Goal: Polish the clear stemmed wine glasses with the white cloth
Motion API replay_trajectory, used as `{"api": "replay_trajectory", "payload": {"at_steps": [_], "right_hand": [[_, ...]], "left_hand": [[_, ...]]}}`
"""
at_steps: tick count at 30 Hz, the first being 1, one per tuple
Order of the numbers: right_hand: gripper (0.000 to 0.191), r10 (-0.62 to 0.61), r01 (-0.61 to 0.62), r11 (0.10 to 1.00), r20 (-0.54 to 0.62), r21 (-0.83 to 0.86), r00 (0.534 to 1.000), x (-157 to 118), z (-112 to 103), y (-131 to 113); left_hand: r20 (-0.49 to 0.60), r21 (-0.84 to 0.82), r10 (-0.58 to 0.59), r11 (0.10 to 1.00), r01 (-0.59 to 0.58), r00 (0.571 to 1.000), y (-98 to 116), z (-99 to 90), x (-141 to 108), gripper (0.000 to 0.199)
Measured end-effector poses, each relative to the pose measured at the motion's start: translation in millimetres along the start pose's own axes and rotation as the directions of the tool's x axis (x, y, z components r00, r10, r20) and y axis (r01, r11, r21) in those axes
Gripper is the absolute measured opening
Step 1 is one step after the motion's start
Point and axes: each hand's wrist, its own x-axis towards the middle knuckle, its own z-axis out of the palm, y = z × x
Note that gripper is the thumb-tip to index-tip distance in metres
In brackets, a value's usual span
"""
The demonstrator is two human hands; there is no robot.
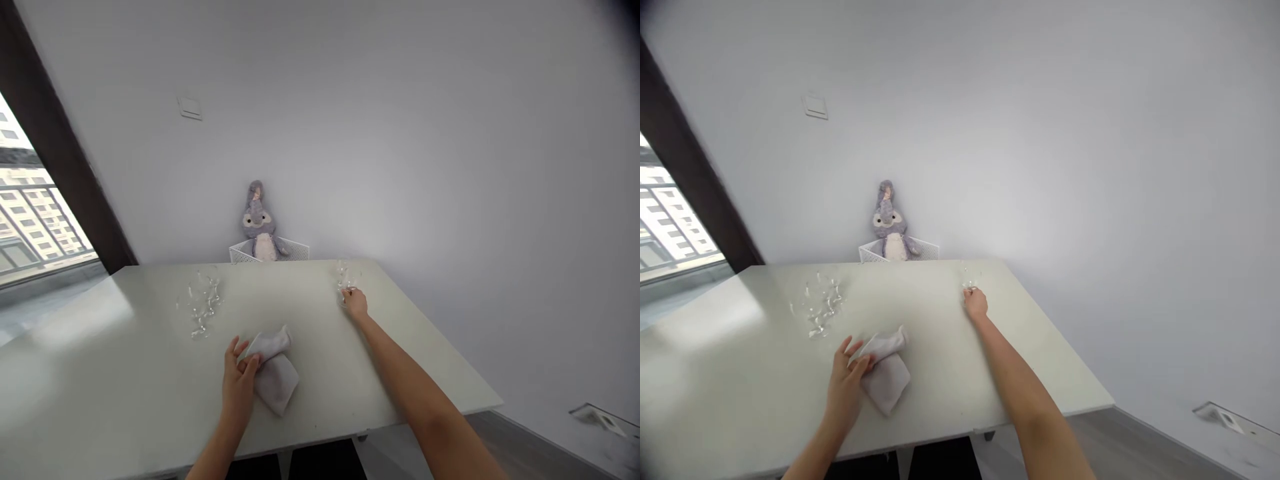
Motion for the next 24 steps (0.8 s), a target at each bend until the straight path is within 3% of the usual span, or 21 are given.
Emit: {"api": "replay_trajectory", "payload": {"at_steps": [5,10,14,18,20,21,22,24], "right_hand": [[0.024,0.047,-0.047,0.999,-0.019,0.000,0.999,12.7,9.8,4.1],[0.024,0.059,-0.059,0.998,-0.026,-0.010,0.998,20.7,15.4,1.2],[0.023,0.052,-0.052,0.999,-0.022,-0.011,0.998,18.7,12.2,1.3],[0.031,0.050,-0.051,0.999,-0.081,-0.006,0.995,-14.9,2.9,-7.3],[0.027,-0.080,0.080,0.997,-0.086,-0.010,0.993,-52.1,1.1,-22.6],[0.026,-0.229,0.229,0.973,-0.046,-0.010,0.972,-75.2,2.0,-33.2],[0.027,-0.397,0.397,0.918,0.044,0.000,0.917,-100.1,4.1,-45.1],[0.033,-0.635,0.650,0.760,0.233,0.014,0.737,-149.4,12.5,-70.6]], "left_hand": [[-0.075,-0.094,-0.046,0.995,0.039,0.996,-11.0,-10.6,-2.1,0.064],[-0.063,-0.129,-0.055,0.991,0.047,0.996,-10.6,-7.8,-4.3,0.064],[-0.107,-0.241,-0.097,0.968,0.069,0.989,-4.3,-10.5,-5.3,0.054],[-0.312,-0.390,-0.145,0.921,0.013,0.939,9.1,-25.7,12.0,0.035],[-0.392,-0.482,-0.211,0.876,-0.004,0.896,19.1,-33.5,29.1,0.028],[-0.394,-0.543,-0.278,0.840,0.022,0.876,25.0,-36.2,38.7,0.027],[-0.368,-0.610,-0.361,0.789,0.071,0.857,31.3,-38.1,48.5,0.029],[-0.291,-0.723,-0.504,0.672,0.158,0.813,44.3,-39.7,67.0,0.042]]}}
